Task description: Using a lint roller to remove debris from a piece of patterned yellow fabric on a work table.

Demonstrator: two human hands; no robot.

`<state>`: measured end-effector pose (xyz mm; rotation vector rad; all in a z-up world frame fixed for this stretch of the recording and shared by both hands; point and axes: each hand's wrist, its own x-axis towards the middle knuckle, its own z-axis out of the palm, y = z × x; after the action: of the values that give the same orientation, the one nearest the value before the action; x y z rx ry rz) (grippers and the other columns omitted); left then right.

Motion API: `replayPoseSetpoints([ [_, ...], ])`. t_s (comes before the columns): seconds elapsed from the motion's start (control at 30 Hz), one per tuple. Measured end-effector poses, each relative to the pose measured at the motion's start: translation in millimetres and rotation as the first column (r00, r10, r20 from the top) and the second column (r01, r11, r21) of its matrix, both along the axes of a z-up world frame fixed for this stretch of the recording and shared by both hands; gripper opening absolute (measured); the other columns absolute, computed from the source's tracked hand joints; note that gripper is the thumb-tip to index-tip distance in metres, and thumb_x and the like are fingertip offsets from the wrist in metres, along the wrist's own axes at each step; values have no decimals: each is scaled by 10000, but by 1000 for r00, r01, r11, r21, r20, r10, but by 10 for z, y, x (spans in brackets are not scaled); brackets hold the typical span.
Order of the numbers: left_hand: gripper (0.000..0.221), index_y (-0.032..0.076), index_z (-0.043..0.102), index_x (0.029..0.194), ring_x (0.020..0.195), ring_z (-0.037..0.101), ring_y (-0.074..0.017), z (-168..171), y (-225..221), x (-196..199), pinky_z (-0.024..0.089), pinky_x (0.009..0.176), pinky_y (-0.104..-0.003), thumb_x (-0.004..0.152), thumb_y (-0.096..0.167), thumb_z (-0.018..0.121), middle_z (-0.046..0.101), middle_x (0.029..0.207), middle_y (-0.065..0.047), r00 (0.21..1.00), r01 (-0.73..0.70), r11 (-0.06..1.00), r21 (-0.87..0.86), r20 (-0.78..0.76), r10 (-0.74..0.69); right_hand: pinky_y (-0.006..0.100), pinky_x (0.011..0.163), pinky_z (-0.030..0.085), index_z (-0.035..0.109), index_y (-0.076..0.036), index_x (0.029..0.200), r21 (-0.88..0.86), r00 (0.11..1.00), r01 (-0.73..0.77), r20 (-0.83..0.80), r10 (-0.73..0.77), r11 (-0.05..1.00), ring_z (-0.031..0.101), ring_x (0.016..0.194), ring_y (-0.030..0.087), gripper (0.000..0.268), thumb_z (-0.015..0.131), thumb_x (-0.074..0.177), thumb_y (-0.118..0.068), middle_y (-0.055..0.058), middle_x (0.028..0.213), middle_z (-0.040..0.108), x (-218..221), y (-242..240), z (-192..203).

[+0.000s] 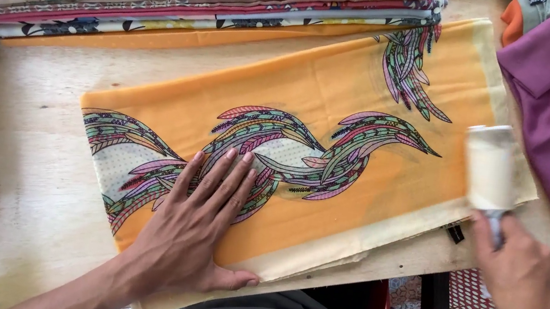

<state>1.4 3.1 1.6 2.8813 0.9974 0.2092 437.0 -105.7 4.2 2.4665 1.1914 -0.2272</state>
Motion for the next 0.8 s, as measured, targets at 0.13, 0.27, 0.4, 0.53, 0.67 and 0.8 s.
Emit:
replayPoseSetpoints([
  [0.13,1289,2,171,1639,1609,131,-302,9,-15,-11,-3,1321,-491,821,992,277,186,1721,-167,1000,6,1000,19,-10,-6,606,766,550,702,-40,1122,129,999,-27,40,22,991,723,916,563,612,419,1195,-579,330,1021,773,348,-60,-9],
  [0.27,1112,65,134,1653,1618,64,-267,-93,29,6,-48,1309,-466,912,878,289,126,1733,-133,999,-37,999,-19,12,37,598,748,501,673,-76,999,286,983,-172,114,145,943,691,820,536,488,542,1192,-504,278,876,733,89,-5,78],
  [0.4,913,81,142,1660,1609,-14,-260,-159,162,-46,-96,1276,-501,1015,718,244,55,1739,-130,973,-223,971,-86,41,227,518,594,488,625,-185,924,272,944,-310,-24,328,911,666,632,375,397,548,1017,-564,117,727,686,-835,173,126],
  [0.53,914,123,72,1673,1609,-76,-267,-177,215,-94,-115,1270,-522,998,712,254,-9,1751,-87,916,-392,910,-135,35,400,440,472,486,606,-239,930,289,761,-566,-175,624,772,678,546,259,370,543,960,-603,18,663,685,-1572,94,-44],
  [0.67,987,135,125,1681,1611,-54,-316,-165,193,-98,-95,1234,-662,953,782,280,28,1758,-74,892,-442,888,-125,44,450,375,447,579,594,-200,1008,118,746,-615,-233,624,780,678,545,175,395,495,1014,-583,-2,736,682,-1570,251,68],
  [0.8,1028,133,119,1681,1617,-23,-332,-177,217,-95,-91,1226,-686,928,813,287,31,1758,-92,896,-436,894,-104,37,442,411,588,591,570,-195,1057,-43,947,-299,-135,291,953,748,676,275,559,356,995,-708,67,854,701,-949,639,137],
])
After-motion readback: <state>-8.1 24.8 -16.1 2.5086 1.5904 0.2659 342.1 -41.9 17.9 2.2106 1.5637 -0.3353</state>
